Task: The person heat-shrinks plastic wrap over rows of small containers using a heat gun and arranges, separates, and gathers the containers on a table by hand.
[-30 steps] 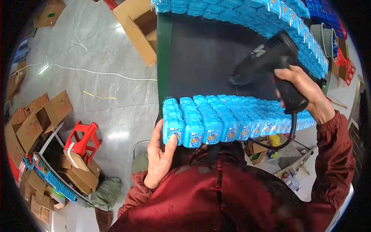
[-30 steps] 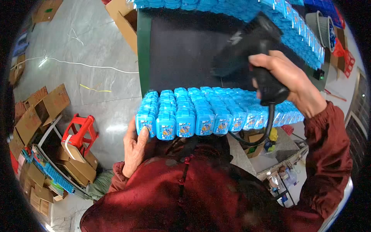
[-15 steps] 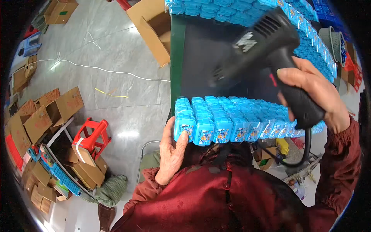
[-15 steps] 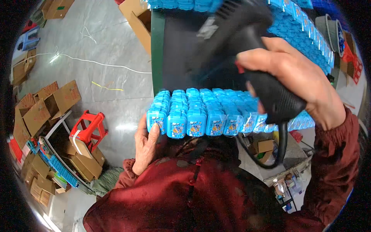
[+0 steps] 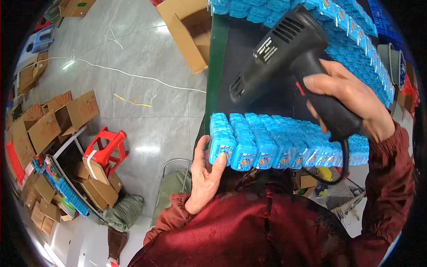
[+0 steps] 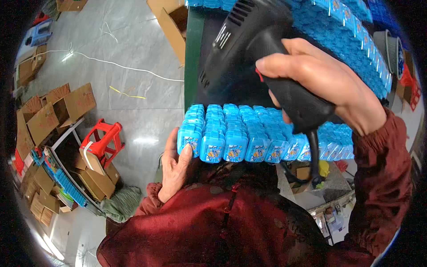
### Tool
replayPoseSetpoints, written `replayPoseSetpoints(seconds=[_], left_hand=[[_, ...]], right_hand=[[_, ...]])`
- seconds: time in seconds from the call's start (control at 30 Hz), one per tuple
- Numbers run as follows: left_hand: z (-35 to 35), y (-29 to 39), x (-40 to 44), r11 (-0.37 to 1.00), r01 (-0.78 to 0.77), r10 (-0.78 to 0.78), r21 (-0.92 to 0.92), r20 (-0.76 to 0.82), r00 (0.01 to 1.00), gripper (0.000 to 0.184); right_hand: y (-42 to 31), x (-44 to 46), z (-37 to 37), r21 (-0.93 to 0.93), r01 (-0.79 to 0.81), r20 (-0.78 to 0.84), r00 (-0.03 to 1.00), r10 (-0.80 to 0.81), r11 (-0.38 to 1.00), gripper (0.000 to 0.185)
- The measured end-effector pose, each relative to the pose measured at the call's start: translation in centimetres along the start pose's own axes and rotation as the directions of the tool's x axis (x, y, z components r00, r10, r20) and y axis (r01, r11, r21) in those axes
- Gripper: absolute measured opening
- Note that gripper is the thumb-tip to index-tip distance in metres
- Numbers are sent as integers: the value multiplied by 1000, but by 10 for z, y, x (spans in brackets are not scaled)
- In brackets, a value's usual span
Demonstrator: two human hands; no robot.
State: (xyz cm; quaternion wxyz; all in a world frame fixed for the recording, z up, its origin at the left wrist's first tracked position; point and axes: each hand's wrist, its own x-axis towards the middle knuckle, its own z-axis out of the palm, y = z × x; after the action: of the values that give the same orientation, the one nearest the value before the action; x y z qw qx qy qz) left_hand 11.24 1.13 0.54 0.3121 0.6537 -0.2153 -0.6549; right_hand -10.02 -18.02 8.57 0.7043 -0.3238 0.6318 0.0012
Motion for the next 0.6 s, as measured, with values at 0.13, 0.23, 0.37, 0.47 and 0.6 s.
replayPoseSetpoints(seconds=[0.13,0.23,0.37,0.47,0.6], left_hand=[[1,0,-1,999,20,-20,-31,-7,1000,63],[3,-5,-1,999,1,-3,-39,-53,999,64],[3,-12,-3,999,-52,51,-9,-102,993,65],[3,-14,-3,982,-151,163,114,-104,981,66],[-1,-23,2,943,-265,288,199,-96,953,64]], right_hand=[[3,1,0,68,74,-52,996,-71,995,36],[4,-20,-14,41,57,5,998,-57,998,38],[12,-54,-36,0,43,-69,997,-43,999,35],[22,-79,-47,-26,38,-440,897,-45,999,22],[35,-97,-26,42,179,-565,816,-125,983,32]])
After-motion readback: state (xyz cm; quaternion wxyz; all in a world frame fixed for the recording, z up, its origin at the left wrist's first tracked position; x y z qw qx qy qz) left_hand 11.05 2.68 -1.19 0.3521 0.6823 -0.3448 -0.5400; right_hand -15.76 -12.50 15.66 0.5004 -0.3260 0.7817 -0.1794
